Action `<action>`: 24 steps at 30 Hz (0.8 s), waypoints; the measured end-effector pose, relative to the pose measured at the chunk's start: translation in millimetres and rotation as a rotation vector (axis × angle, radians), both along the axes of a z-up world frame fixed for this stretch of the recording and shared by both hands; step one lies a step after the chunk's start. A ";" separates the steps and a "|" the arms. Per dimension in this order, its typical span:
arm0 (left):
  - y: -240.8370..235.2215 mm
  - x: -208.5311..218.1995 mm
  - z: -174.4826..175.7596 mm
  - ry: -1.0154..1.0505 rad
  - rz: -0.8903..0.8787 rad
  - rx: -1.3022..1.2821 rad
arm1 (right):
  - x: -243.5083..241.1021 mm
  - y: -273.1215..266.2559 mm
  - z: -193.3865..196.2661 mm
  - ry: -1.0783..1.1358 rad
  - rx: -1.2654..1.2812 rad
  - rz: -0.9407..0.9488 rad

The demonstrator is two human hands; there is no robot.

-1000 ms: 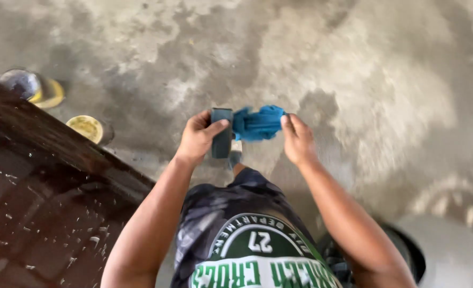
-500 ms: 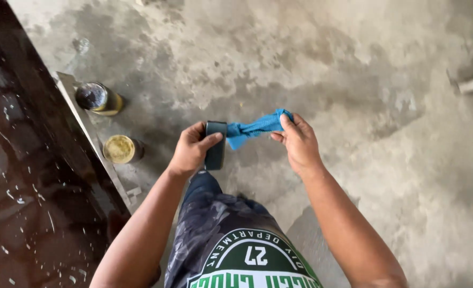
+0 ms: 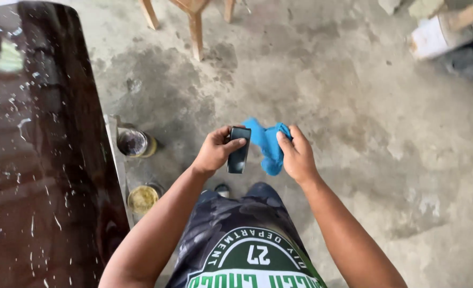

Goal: Sanding and cleaning a car door panel using a sanding pad, water, and a cloth.

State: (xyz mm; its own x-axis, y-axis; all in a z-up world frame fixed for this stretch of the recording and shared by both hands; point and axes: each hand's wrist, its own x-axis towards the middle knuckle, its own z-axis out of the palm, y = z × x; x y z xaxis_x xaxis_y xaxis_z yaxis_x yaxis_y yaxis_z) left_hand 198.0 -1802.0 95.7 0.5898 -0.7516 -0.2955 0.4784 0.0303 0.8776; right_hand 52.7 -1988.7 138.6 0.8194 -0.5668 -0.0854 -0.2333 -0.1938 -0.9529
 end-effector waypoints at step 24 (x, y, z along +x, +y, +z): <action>-151.2 475.2 51.4 -0.205 0.127 0.068 | 562.0 -232.4 62.3 -0.043 -0.170 0.587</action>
State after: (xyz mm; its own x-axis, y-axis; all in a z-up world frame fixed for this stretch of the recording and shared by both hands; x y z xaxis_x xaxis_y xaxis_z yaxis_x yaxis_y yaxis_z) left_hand 673.1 -1953.2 147.0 0.7314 -0.6496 -0.2073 0.2860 0.0163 0.9581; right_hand 614.6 -2221.1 200.9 0.9997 -0.0221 0.0066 -0.0035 -0.4284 -0.9036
